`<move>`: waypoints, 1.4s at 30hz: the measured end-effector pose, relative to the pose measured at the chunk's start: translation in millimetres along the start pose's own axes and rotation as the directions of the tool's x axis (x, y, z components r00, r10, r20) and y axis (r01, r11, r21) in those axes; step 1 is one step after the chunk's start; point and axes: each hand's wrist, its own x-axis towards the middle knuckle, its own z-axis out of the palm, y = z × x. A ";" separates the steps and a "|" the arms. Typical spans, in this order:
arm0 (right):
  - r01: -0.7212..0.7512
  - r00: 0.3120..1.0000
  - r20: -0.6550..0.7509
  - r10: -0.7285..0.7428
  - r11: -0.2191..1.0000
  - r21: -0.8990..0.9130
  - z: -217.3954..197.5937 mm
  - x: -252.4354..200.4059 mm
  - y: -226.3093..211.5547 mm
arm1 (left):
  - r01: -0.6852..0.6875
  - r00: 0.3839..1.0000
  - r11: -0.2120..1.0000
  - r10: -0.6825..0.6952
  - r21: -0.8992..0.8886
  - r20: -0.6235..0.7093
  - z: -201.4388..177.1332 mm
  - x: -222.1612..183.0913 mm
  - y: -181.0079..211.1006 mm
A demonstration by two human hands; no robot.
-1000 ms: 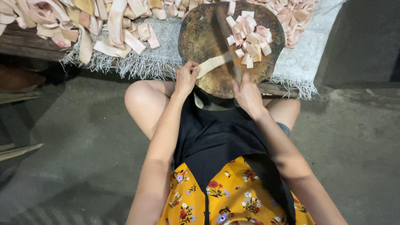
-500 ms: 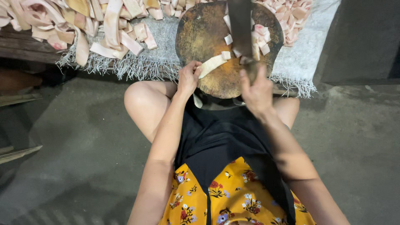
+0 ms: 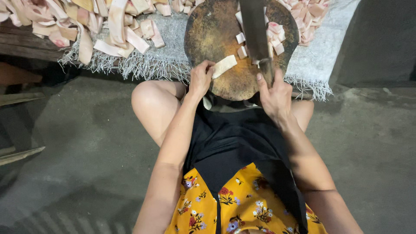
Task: The person sits on the floor and uses a large knife to chop strips of pale food into small cubes on a round wooden cutting board. The chopped pieces accumulate on the board as the person continues cutting.
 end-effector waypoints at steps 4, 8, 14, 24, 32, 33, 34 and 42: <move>0.028 1.000 -0.015 -0.025 0.983 0.181 19.2 -2.1 -1.1 | 0.016 1.000 0.998 -0.014 -0.069 0.017 -0.2 4.3 6.2; 0.012 0.978 0.204 0.036 0.973 -0.231 58.3 -1.1 19.4 | 0.022 1.000 1.000 -0.023 0.015 0.022 -5.3 0.8 7.6; -0.122 0.962 0.232 0.142 0.987 -0.100 29.8 5.2 25.5 | 0.016 1.000 1.000 -0.016 0.002 0.020 -1.3 3.2 9.0; -0.043 0.995 0.089 0.048 0.997 -0.058 36.9 -7.4 -9.2 | 0.084 0.996 0.996 -0.084 -0.004 0.002 10.3 4.5 10.3; -0.126 0.947 0.282 0.151 0.987 -0.103 46.8 -4.2 27.6 | -0.005 1.000 1.000 0.005 -0.007 -0.023 17.2 5.1 -6.3; -0.130 0.951 0.268 0.154 0.986 -0.103 39.9 -3.0 22.7 | -0.002 1.000 1.000 0.002 -0.020 -0.016 18.9 5.8 -6.9; -0.134 0.955 0.254 0.156 0.986 -0.102 33.1 -2.4 16.1 | 0.001 1.000 0.999 -0.002 -0.033 -0.008 20.5 7.5 -7.4; 0.113 0.994 0.006 -0.113 0.993 0.041 33.8 -19.5 -6.1 | 0.107 0.994 0.977 -0.112 -0.185 -0.015 19.7 5.8 -8.5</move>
